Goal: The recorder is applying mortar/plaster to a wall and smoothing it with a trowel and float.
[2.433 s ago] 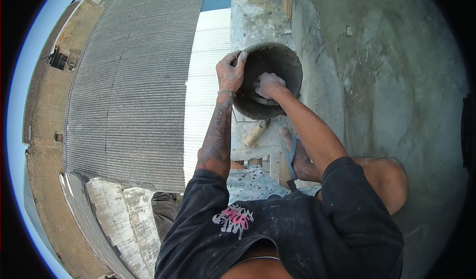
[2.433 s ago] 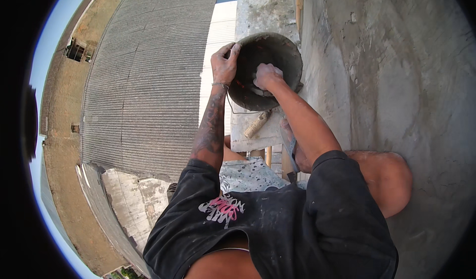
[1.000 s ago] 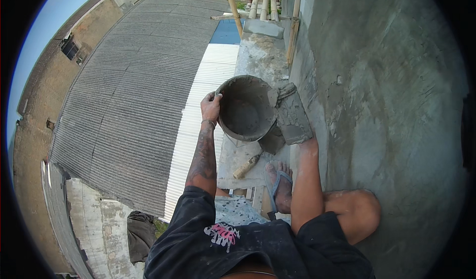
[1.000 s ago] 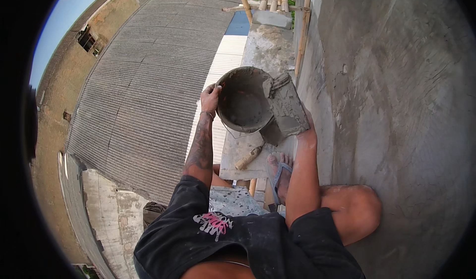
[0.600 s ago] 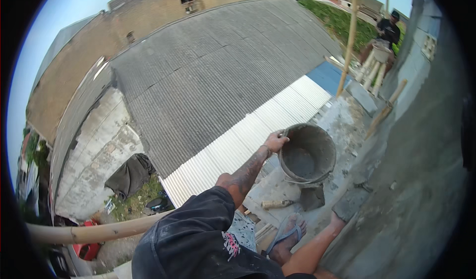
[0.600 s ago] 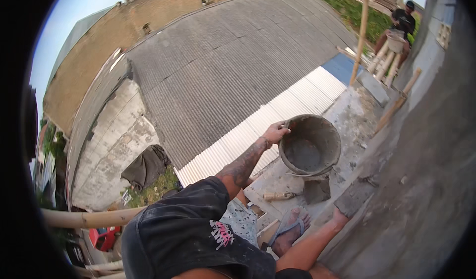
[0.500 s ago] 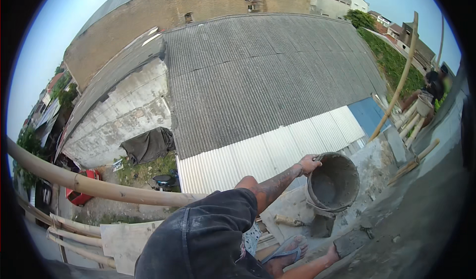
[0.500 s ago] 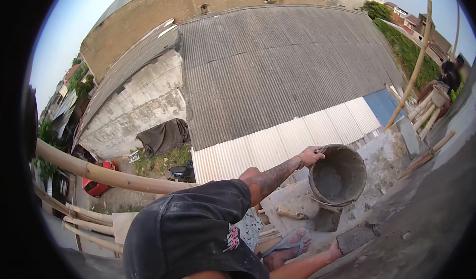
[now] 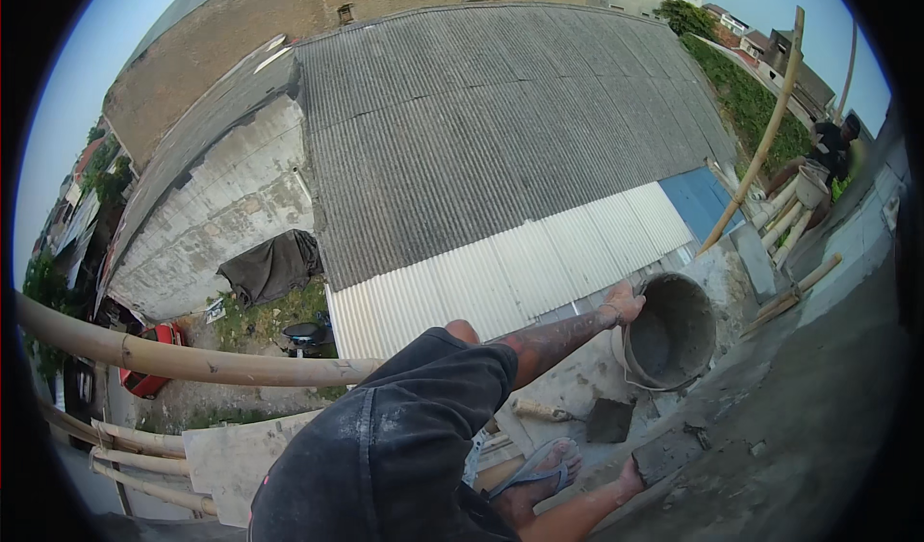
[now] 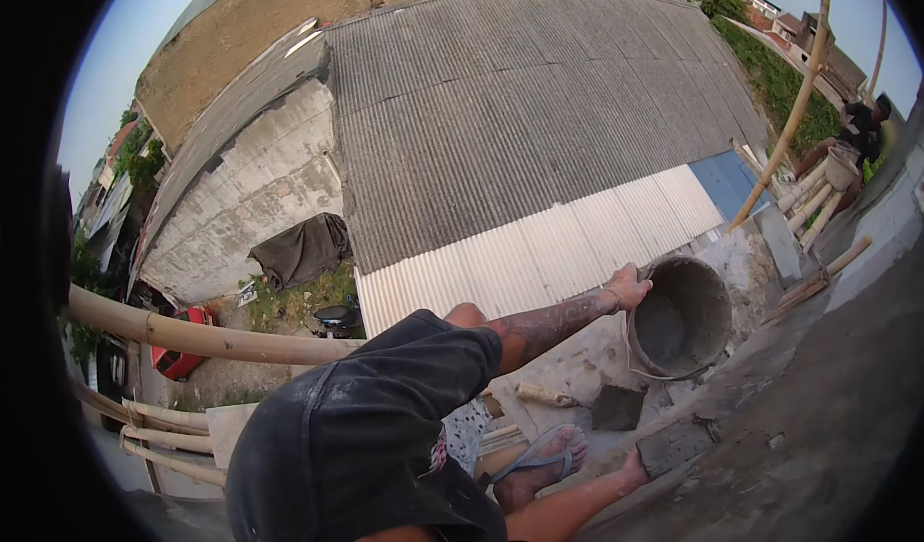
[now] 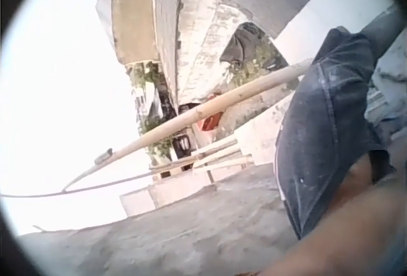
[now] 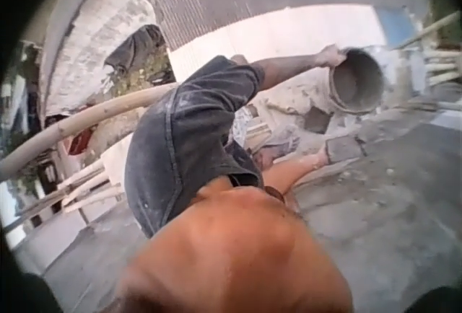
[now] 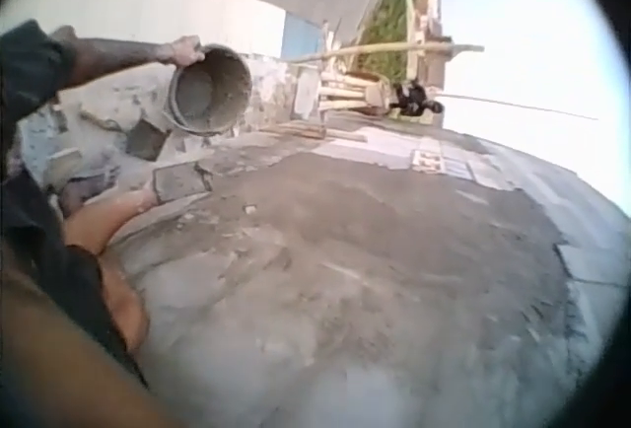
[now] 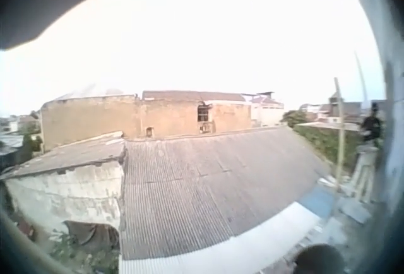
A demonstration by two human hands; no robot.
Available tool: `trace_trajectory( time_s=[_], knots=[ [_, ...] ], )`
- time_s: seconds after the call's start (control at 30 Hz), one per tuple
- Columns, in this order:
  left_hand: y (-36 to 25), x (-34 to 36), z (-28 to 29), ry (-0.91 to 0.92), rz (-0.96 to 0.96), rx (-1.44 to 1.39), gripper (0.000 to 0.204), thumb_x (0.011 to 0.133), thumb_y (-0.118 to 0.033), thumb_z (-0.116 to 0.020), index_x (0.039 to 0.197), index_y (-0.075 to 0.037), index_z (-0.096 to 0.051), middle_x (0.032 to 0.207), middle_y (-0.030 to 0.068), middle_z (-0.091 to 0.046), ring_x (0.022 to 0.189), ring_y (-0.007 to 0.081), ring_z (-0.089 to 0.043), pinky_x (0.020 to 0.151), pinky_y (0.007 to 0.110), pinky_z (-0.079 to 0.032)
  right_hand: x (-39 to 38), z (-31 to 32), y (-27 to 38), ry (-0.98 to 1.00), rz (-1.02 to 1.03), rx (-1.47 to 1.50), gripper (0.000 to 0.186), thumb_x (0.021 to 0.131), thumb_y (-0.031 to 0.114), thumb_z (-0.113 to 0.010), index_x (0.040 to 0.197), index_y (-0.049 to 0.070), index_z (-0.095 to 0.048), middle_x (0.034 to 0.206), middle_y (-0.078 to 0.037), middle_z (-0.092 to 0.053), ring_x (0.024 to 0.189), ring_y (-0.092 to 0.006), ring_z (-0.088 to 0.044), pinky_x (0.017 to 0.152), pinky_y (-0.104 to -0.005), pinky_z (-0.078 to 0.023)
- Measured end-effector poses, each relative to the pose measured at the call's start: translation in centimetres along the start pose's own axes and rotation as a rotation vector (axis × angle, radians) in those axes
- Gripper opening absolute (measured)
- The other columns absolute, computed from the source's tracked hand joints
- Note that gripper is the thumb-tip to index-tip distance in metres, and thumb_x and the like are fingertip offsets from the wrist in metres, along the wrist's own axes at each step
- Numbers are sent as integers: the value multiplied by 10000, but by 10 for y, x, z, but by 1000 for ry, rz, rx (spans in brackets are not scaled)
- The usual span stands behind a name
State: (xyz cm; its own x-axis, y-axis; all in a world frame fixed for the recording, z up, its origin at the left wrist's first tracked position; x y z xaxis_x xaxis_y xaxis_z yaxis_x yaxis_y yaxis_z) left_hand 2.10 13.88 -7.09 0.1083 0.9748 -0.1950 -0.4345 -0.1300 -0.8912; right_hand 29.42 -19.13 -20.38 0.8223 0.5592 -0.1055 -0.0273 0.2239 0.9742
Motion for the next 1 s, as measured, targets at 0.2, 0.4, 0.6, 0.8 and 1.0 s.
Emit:
trace_trajectory(
  time_s=[0.2,0.4,0.6,0.8,1.0],
  knots=[
    [28,33,-83,95,87,-257,375,819,-232,-579,1039,7,-392,973,201,-541,762,289,-616,562,456,-571,-19,9,0,-114,259,-455,611,819,347,-552,1340,88,-365,1402,-91,-355,1296,-238,-318,1049,-413,-274],
    [41,-27,-56,427,18,-345,758,820,-399,-627,1345,-49,-208,1257,235,-446,1146,332,-474,874,606,-389,-51,-7,59,-217,635,-412,489,760,201,-651,1171,-18,-504,1149,-229,-540,1056,-374,-527,872,-427,-432],
    [176,-129,13,401,-69,916,1072,672,-491,-720,1376,45,-115,1353,301,-275,1257,395,-318,1039,385,-299,-41,-34,51,-15,354,-337,634,719,227,-685,1266,25,-437,1243,-180,-506,1161,-340,-466,972,-414,-379],
    [196,-127,3,454,-97,621,1082,676,-502,-712,1369,67,-108,1314,295,-315,1241,382,-337,1046,390,-290,-28,-71,-7,116,-316,915,434,864,293,-506,1212,34,-493,1148,-127,-551,1023,-248,-556,851,-383,-476],
    [207,-120,-3,468,-125,645,995,693,-448,-724,1331,80,-173,1258,290,-380,1193,372,-393,1014,386,-328,-31,-76,-4,66,-302,897,411,862,263,-533,1199,29,-507,1099,-103,-578,974,-231,-580,813,-353,-489]
  ],
)
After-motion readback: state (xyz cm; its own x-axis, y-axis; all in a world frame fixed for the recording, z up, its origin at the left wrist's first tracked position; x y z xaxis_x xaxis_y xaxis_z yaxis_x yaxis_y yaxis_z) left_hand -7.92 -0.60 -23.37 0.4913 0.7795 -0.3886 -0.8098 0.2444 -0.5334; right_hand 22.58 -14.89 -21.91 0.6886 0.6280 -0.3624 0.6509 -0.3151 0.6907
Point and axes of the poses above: each hand's wrist, its own x-axis towards the middle knuckle, its own z-axis out of the back of the hand, y = z × x, the point moved 9 cm from there along x, towards the middle knuckle
